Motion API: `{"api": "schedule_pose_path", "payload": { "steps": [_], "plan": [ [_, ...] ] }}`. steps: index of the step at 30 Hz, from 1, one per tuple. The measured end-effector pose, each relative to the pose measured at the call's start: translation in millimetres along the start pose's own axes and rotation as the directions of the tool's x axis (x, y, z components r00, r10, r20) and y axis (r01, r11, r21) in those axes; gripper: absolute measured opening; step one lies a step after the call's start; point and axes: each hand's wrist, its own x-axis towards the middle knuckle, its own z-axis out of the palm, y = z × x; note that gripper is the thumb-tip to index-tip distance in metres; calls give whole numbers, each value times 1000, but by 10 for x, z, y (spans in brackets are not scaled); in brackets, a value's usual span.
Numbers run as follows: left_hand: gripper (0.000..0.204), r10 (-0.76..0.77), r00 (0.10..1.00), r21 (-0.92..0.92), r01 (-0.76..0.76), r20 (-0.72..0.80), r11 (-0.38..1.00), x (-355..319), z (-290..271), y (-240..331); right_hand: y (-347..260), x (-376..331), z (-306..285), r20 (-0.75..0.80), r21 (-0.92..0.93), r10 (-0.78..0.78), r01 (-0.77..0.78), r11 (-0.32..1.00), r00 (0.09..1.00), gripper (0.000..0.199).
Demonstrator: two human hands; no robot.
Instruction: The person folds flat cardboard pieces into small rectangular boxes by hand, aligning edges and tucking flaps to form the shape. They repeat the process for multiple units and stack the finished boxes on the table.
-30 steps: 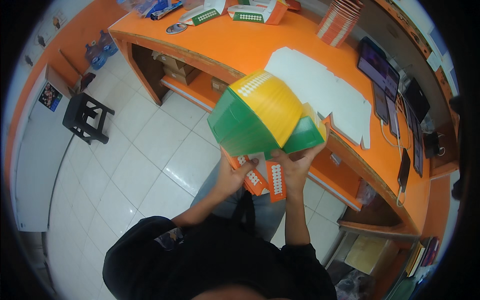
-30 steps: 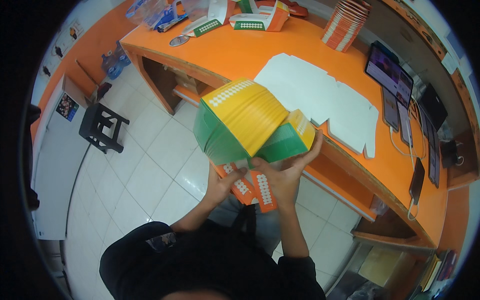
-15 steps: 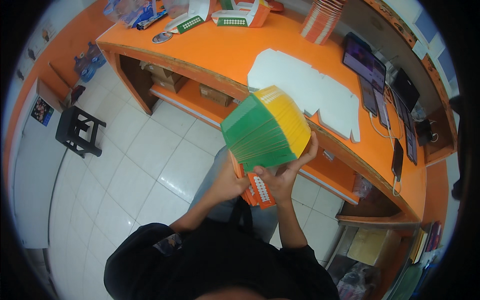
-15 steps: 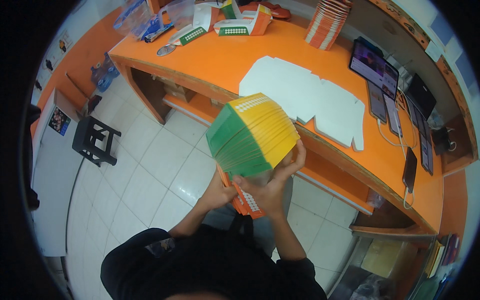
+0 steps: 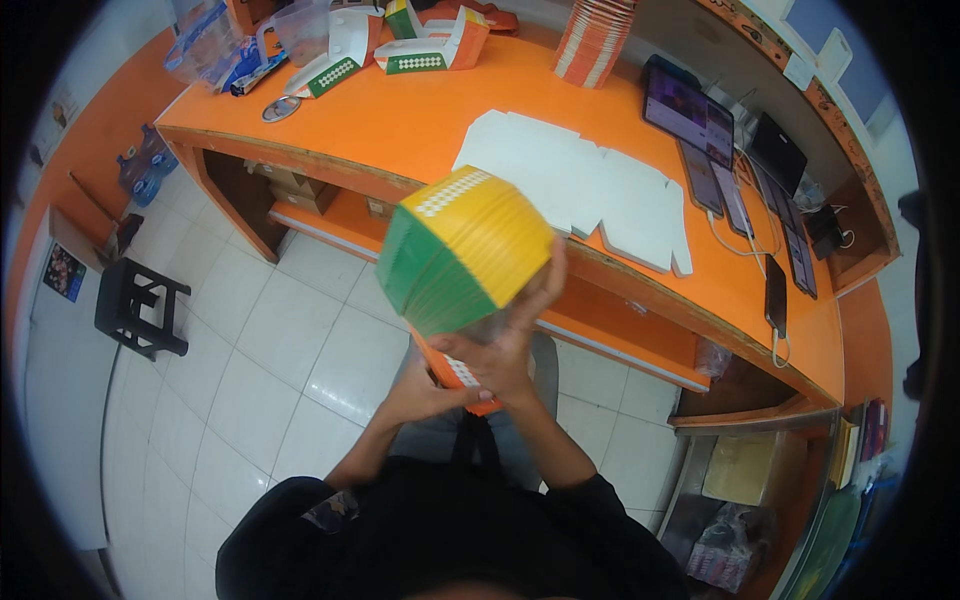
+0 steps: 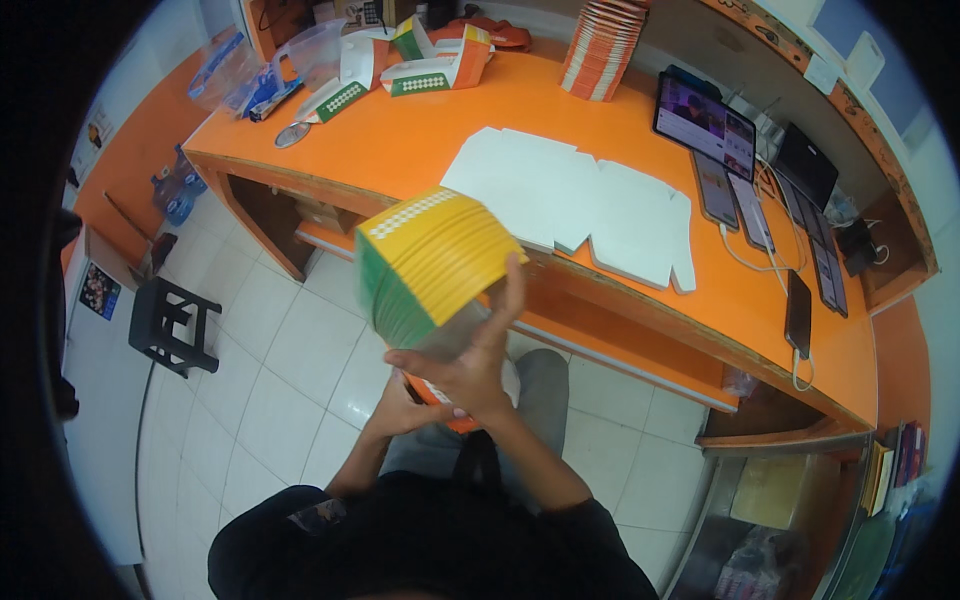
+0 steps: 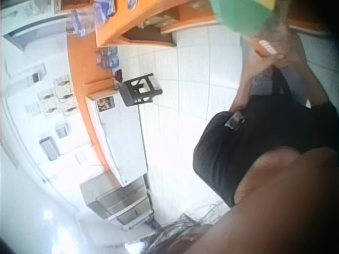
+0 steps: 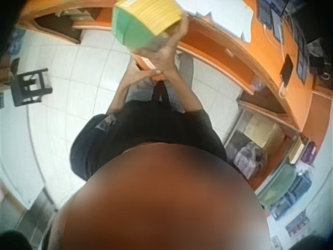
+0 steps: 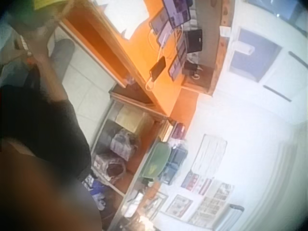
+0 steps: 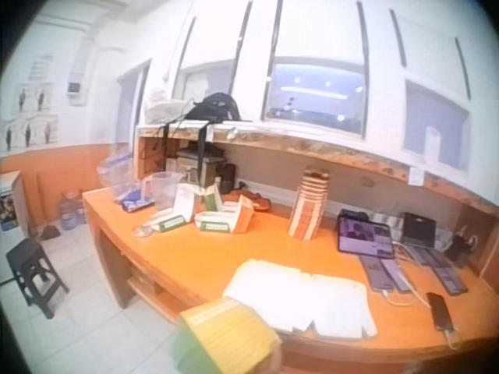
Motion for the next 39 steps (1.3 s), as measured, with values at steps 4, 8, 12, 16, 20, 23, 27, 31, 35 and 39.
{"api": "schedule_pose_path", "payload": {
  "steps": [4, 8, 12, 16, 20, 23, 27, 31, 35, 39],
  "plan": [
    [58, -39, 908, -253, -75, -417, 965, 30, -156, -38, 55, 461, 234, 332, 61, 121, -149, 987, 936, 95],
    [52, -69, 802, -362, -189, -594, 913, -54, -577, 13, 109, 1095, 418, 602, 12, 437, -555, 832, 668, 72],
    [53, 2, 718, -332, -325, -696, 885, -179, -904, 29, 725, 2215, 840, 448, -354, 117, 56, 934, 886, 60],
    [61, 5, 653, -292, -345, -757, 892, -316, -1138, 79, 1747, 3041, 1081, 364, -750, 133, 206, 628, 922, 72],
    [70, 62, 610, -194, -344, -790, 918, -427, -1294, 172, 2381, 3268, 979, 237, -903, 276, 107, 416, 931, 90],
    [73, 81, 609, -180, -354, -789, 918, -405, -1393, 228, 2456, 3343, 864, 207, -943, 438, 59, 328, 875, 101],
    [73, 53, 654, -260, -373, -755, 891, -318, -1429, 212, 2168, 3450, 708, 204, -937, 616, -31, 349, 761, 104],
    [73, 41, 701, -263, -320, -712, 910, -295, -1356, 140, 1649, 3227, 517, 241, -969, 635, 145, 199, 734, 97],
    [74, 10, 745, -288, -271, -667, 918, -269, -1246, 93, 1276, 2972, 519, 315, -947, 540, 227, 225, 780, 99],
    [76, 28, 753, -297, -293, -657, 909, -154, -1113, 106, 1417, 2819, 704, 116, -971, 185, 72, 229, 976, 112]
  ]
}}
